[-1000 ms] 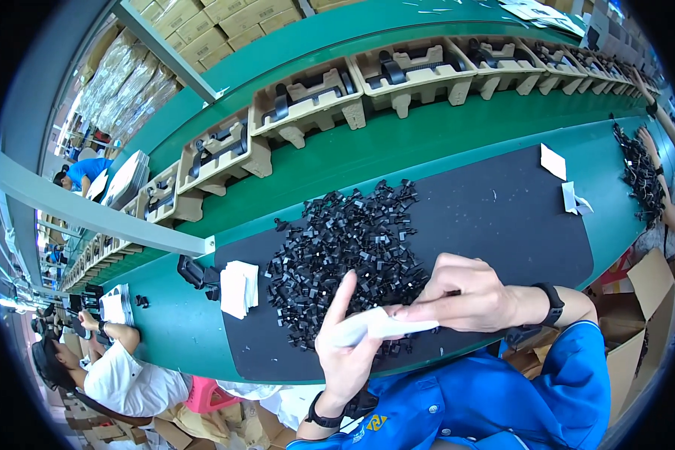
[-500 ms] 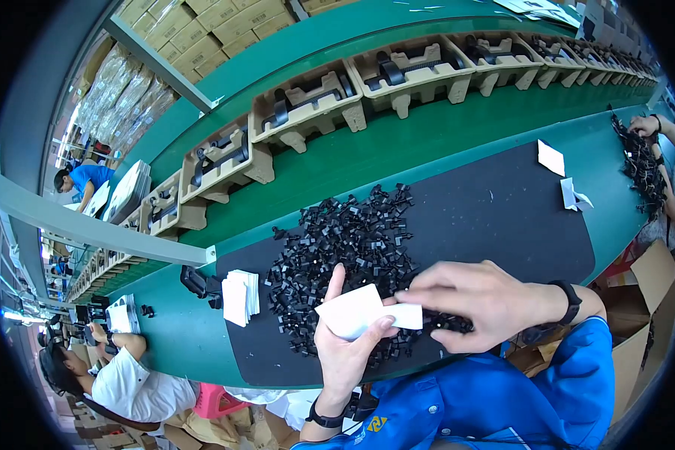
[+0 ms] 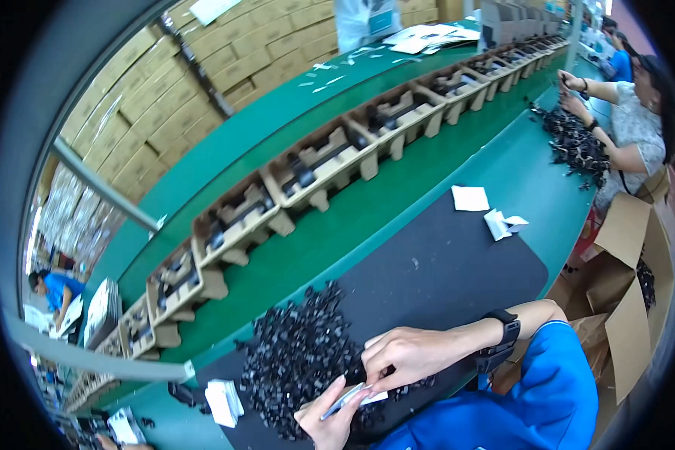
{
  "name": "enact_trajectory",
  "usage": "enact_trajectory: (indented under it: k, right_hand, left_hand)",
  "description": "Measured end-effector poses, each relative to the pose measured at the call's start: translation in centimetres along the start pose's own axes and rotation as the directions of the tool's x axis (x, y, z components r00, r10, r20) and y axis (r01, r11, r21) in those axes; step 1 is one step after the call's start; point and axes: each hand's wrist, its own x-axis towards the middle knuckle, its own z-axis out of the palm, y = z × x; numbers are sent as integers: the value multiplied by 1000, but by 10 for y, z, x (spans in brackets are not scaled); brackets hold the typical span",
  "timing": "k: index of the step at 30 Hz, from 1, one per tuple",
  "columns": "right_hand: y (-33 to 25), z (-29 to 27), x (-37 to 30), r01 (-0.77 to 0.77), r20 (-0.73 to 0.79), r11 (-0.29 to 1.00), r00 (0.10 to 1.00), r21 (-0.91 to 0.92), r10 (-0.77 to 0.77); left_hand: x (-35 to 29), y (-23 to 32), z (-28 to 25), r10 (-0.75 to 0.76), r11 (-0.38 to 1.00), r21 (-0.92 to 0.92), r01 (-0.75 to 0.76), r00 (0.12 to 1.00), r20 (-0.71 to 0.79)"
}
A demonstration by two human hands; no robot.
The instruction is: Packaging small black electronic components into individual plastic bags at a manual assembly station.
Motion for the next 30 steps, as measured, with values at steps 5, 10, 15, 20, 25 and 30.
enact_trajectory:
  k: [5, 10, 15, 20, 25, 30]
  right_hand:
    - [-3, -76, 0, -28, 92, 992, 995, -123, 40]
    - [73, -269, 19, -519, -695, 538, 694, -664, -188]
    - [185, -419, -36, -794, -773, 129, 518, -594, -367]
    - [242, -439, -37, -884, -858, 1, 453, -467, -244]
    - [234, -453, -26, -948, -948, -27, 316, -316, 25]
    - [207, -435, -24, -906, -928, -275, 360, -322, -99]
  left_hand:
    - [39, -22, 21, 238, 964, 99, -247, 967, 89]
    - [59, 2, -18, -442, 892, -316, 323, 770, -461]
    - [84, 15, -24, -462, 883, -309, 352, 768, -443]
    - [104, 24, -19, -452, 891, -286, 351, 735, -505]
    - [110, 22, -10, -444, 896, -284, 342, 720, -534]
    - [96, 16, -23, -447, 894, -274, 354, 746, -493]
